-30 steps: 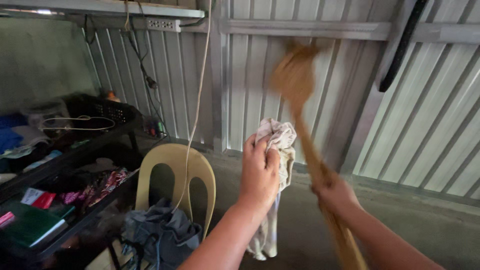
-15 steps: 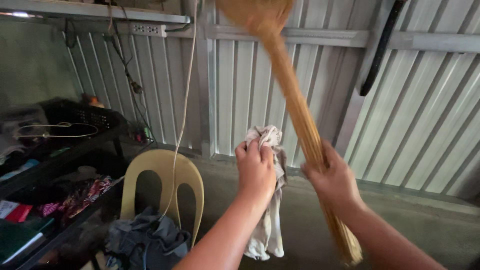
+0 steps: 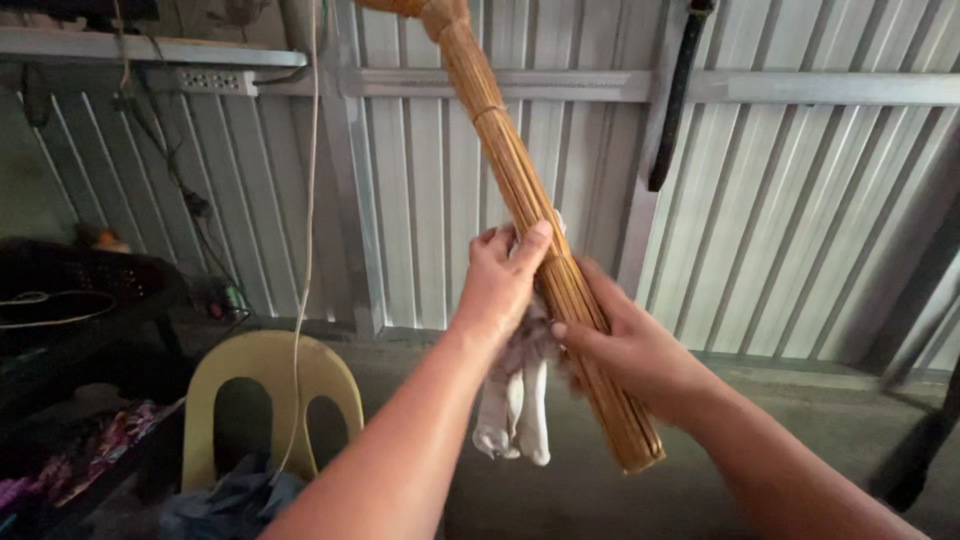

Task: The person holds a cloth and repeatedly hits it with a broom to remove dust or debris. The person then places the cloth on a shelf and briefly handles other items in a basket.

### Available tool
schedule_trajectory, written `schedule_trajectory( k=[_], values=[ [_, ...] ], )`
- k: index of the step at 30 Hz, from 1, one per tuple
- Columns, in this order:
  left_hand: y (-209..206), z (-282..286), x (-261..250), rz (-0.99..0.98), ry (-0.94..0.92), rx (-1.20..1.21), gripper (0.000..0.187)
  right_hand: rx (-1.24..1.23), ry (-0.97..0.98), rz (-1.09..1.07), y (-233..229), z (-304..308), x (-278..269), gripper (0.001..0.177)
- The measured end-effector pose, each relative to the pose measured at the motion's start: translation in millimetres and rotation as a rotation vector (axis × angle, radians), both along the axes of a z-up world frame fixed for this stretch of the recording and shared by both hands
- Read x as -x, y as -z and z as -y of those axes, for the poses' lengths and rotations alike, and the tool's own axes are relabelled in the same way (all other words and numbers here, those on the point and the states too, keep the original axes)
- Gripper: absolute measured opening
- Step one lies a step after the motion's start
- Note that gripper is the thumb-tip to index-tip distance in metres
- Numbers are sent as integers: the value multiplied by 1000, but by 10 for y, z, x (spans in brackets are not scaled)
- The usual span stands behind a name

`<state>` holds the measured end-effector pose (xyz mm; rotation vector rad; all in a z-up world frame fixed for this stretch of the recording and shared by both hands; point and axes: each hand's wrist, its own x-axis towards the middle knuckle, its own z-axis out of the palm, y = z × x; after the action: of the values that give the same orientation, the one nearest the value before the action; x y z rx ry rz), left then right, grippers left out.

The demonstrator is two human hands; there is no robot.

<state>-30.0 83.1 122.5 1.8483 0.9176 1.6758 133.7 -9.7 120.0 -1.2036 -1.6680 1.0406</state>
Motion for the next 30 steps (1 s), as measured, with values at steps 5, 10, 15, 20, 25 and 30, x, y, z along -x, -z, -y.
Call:
schedule_trajectory(
  k=[5, 10, 15, 20, 25, 30],
  values=[
    [68, -212, -19, -103, -119, -4, 56, 4, 117, 2, -139, -53, -107, 83],
    [241, -233, -24, -112, -300, -119, 42, -78, 362, -126, -349, -382, -257, 76],
    [310, -84, 199, -25, -353, -68, 38, -95, 327, -302, -137, -576, 125, 74],
    [360, -75, 271, -34, -388, -89, 38, -41, 228, 46, -197, -793, -12, 71],
    [453, -69, 396, -40, -443, -86, 38, -118, 349, -357, -389, -1134, -49, 62],
    [468, -10, 487, -49, -441, -32, 39, -105, 223, -163, -403, -1198, -34, 69]
  ],
)
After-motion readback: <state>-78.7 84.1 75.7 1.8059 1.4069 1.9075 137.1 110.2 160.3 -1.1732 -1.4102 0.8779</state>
